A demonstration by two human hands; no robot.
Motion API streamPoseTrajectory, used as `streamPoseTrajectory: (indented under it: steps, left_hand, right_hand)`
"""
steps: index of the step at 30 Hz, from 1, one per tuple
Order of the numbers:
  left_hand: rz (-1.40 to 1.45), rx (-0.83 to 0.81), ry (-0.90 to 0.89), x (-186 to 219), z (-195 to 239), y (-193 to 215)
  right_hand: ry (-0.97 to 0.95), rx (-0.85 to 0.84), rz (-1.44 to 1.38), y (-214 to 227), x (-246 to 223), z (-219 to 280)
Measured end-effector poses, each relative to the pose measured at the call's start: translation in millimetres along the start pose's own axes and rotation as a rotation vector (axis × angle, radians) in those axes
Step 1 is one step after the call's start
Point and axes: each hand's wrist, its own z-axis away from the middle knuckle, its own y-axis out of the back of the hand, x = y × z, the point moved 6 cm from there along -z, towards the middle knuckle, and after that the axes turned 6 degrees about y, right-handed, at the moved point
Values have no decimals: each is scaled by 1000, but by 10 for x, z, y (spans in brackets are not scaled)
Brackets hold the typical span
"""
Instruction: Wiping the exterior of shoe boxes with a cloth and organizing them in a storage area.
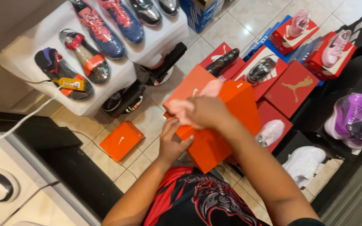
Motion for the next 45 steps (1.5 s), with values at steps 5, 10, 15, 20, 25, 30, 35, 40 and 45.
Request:
streamPoseTrajectory:
  steps: [5, 10, 15, 20, 25, 30, 35, 40, 45]
  left_hand:
    - [235, 17, 268, -545, -52, 388]
    - [363, 52, 547, -972, -43, 651]
    - [511, -65, 500, -931, 56, 879]
    - [654, 108, 830, -2257, 1095, 1139]
    - [670, 314, 960, -3176, 1982, 1398]
    - [459, 526, 1121, -3515, 2245, 2038]
    - [327, 534, 1278, -4162, 2667, 2250]
    - [40, 723, 1155, -5112, 3178, 2657]
    - [-51, 863, 1100, -5559, 3139, 2959]
  right_hand:
    - [364, 489, 34, -83, -442, 153]
    - [478, 451, -62, 307, -36, 207]
    - [-459, 330, -1150, -362, 1366, 144]
    - [-438, 156, -1283, -1324, 1266, 167]
    - [-582, -25, -1565, -3676, 1672, 130]
    - [-394, -281, -1332, -3926, 222, -263]
    - [70, -158, -1211, -4413, -395, -1302]
    - [221, 14, -1376, -4992, -795, -1921]
    - [98, -27, -1437, -5606, -966, -2174]
